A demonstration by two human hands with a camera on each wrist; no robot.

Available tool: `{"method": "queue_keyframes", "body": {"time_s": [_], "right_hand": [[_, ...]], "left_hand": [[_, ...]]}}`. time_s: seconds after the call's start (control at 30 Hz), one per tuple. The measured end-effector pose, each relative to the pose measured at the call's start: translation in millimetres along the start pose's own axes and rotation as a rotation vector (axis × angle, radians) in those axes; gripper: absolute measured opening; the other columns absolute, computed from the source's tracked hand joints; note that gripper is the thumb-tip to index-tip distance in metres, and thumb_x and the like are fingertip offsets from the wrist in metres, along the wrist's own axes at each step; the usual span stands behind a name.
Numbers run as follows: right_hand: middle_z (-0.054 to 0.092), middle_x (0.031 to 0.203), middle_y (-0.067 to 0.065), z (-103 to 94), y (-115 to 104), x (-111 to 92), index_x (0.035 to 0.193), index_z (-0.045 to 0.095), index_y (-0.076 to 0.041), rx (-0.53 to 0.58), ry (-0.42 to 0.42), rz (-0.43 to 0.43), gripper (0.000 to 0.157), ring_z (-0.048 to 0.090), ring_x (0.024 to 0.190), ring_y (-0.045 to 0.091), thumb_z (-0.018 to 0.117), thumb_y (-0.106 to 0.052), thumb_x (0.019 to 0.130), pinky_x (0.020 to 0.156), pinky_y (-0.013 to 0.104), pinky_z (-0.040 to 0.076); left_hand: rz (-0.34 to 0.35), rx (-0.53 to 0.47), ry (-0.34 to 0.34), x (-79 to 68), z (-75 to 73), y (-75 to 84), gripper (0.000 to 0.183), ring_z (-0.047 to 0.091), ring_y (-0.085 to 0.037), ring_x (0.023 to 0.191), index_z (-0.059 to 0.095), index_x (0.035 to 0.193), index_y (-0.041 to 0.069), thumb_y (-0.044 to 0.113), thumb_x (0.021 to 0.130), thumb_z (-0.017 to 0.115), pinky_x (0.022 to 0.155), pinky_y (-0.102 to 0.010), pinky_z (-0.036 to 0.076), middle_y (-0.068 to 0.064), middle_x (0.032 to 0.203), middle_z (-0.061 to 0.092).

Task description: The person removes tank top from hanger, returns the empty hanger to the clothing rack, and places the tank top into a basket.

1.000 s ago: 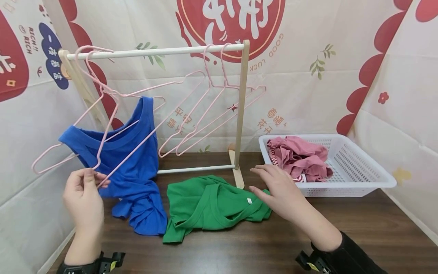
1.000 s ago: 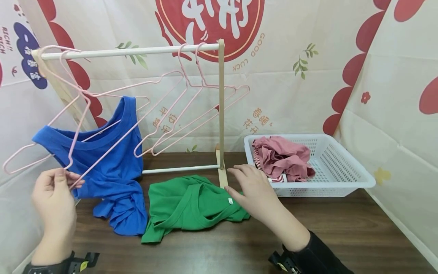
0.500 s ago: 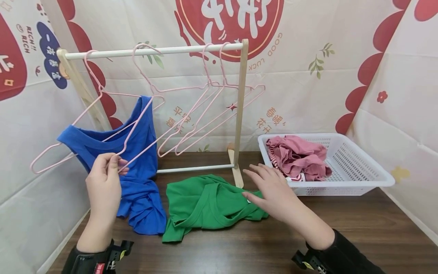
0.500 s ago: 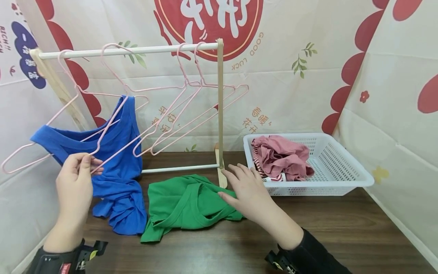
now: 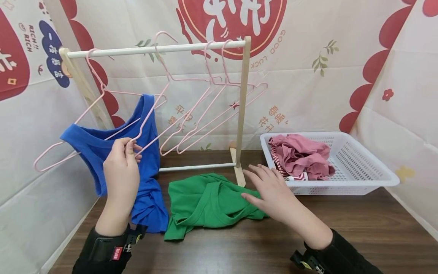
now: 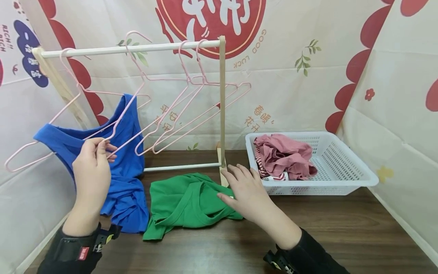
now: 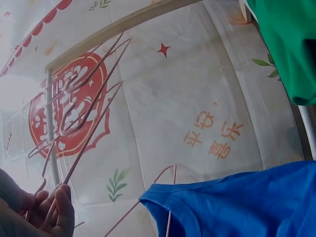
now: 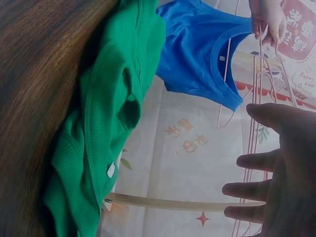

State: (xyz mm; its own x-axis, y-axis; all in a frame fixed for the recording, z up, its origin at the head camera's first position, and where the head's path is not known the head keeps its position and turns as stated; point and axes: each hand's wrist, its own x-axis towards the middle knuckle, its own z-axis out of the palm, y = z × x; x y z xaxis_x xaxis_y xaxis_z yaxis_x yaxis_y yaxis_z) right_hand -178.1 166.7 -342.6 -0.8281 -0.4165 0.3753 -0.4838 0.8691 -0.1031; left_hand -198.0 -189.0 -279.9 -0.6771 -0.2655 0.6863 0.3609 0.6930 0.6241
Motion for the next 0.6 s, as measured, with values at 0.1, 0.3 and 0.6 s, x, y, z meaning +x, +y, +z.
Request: {"method": "queue_keyframes", "body": {"time_s": [0.1, 0.3, 0.6], "right_hand": [[0.045, 0.145, 0.013, 0.4, -0.7, 0.1, 0.141, 0.05, -0.011, -0.003, -0.005, 0.002, 0.066, 0.033, 0.136, 0.037, 0.066, -0.049, 0.089, 0.108, 0.061, 0.021], [0.045, 0.145, 0.013, 1.5, -1.2, 0.4, 0.14, 0.051, -0.011, -0.005, 0.001, -0.005, 0.066, 0.034, 0.136, 0.037, 0.066, -0.048, 0.089, 0.107, 0.06, 0.023], [0.046, 0.144, 0.014, 4.6, -0.3, 1.4, 0.14, 0.051, -0.011, -0.003, 0.004, -0.013, 0.065, 0.035, 0.135, 0.037, 0.067, -0.048, 0.088, 0.106, 0.06, 0.024]], "left_hand": [[0.017, 0.01, -0.001, 2.1, 7.1, 3.5, 0.034, 0.067, -0.022, 0.082, 0.059, 0.115, -0.002, 0.026, 0.106, 0.04, 0.078, -0.032, 0.054, -0.011, 0.098, 0.067], [0.089, 0.019, 0.016, 6.1, 20.1, 6.4, 0.028, 0.066, -0.027, 0.076, 0.06, 0.112, -0.004, 0.017, 0.105, 0.043, 0.071, -0.044, 0.054, -0.015, 0.094, 0.066], [0.094, 0.016, -0.004, 6.2, 27.2, 8.9, 0.028, 0.066, -0.028, 0.076, 0.062, 0.112, -0.003, 0.018, 0.105, 0.045, 0.071, -0.044, 0.053, -0.014, 0.095, 0.067]]}}
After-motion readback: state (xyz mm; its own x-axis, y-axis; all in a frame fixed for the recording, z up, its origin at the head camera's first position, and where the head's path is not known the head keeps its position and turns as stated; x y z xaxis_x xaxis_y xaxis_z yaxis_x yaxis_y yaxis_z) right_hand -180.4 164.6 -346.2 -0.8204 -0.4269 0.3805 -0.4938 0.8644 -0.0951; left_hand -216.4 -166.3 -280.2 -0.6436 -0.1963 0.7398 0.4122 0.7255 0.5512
